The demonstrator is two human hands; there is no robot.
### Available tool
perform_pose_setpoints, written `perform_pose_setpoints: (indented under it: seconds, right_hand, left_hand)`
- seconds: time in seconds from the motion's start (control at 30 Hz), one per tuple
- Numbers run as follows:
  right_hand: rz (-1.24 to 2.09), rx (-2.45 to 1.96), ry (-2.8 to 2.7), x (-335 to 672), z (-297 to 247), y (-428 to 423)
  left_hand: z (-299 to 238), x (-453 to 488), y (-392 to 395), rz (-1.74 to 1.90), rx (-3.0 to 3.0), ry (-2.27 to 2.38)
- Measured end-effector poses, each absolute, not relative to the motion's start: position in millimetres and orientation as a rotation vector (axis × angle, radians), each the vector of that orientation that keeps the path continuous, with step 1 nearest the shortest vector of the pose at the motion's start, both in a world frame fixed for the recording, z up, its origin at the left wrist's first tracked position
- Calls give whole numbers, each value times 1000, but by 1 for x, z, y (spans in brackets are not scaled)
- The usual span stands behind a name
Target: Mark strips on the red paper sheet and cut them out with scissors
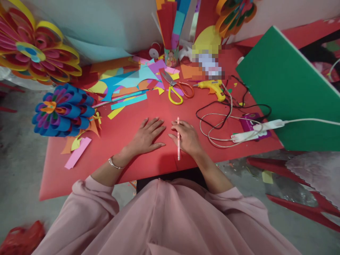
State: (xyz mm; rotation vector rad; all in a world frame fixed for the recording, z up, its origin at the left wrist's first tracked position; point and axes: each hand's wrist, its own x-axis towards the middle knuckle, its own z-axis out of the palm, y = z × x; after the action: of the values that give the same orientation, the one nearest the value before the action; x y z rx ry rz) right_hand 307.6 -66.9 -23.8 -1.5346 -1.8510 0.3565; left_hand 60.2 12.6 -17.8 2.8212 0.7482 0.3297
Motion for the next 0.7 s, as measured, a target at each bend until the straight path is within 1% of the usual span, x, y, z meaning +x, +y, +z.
perform_pose_setpoints:
  seconds: [0.33,0.7]
  right_hand:
    - [371,-1524,-1837,308,-24,-67]
    - [498,-1584,-1828,307,-21,-66]
  left_hand:
    - [-15,60,13,293,2812,749]
    - [-10,62,16,191,2736,783]
